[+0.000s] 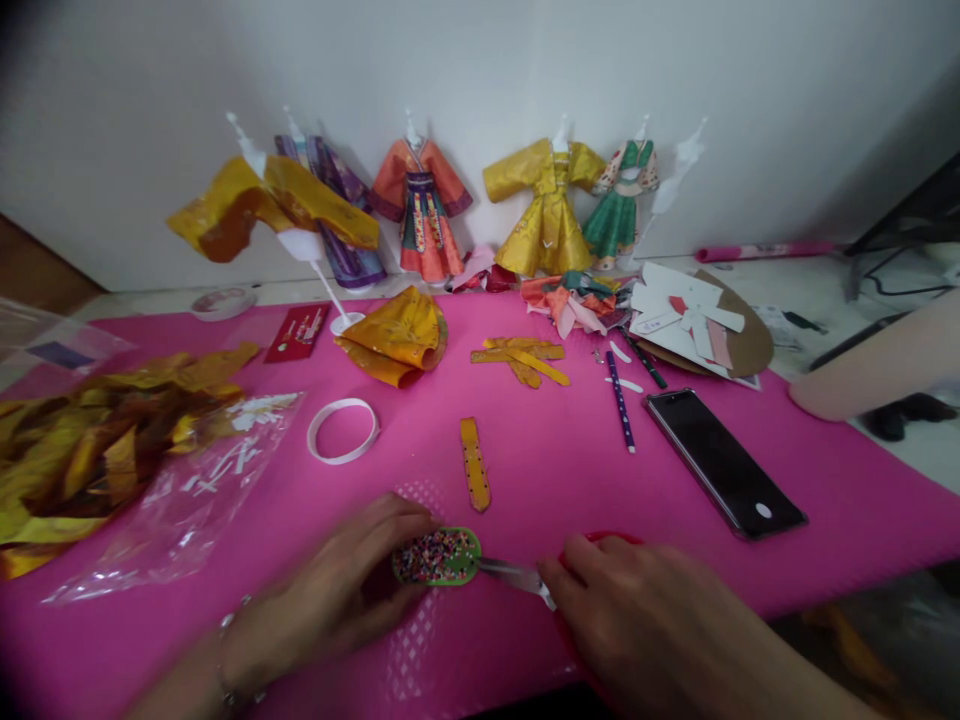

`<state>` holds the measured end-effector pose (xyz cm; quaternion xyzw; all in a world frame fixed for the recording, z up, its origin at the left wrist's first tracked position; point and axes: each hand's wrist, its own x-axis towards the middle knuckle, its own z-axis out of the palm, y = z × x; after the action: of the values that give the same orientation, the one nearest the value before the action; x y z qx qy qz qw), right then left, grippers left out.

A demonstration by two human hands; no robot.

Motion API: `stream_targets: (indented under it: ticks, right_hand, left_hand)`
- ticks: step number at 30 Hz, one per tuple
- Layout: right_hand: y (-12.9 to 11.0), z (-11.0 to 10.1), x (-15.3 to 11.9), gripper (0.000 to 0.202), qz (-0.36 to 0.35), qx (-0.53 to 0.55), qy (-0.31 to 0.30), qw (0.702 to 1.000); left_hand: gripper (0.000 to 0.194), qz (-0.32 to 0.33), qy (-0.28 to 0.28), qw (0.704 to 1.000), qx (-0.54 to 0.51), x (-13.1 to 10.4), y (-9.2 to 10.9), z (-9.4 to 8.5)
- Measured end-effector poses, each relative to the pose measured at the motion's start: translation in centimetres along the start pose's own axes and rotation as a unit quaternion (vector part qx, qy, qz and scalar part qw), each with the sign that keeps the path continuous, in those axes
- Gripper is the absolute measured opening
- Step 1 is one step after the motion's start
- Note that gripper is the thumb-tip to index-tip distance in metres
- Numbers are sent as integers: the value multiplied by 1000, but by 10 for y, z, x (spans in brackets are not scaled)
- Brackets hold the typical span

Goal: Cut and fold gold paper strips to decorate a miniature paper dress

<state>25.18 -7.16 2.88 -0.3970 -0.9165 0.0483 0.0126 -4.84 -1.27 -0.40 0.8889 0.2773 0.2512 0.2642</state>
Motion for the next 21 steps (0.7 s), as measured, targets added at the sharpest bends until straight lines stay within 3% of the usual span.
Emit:
stream_targets:
  ticks: [5, 12, 21]
  right_hand:
    - [-3, -6, 9, 33, -16, -13, 29, 999]
    - [-7, 0, 12, 31, -24, -19, 41, 999]
    - [-6, 3, 11, 35, -27, -13, 24, 999]
  left_hand:
    - [44, -7, -7, 1000, -4, 0, -1, 0]
    - [46, -18, -18, 1000, -16, -1, -3, 3]
    - [49, -25, -29, 999, -22, -2, -6, 3]
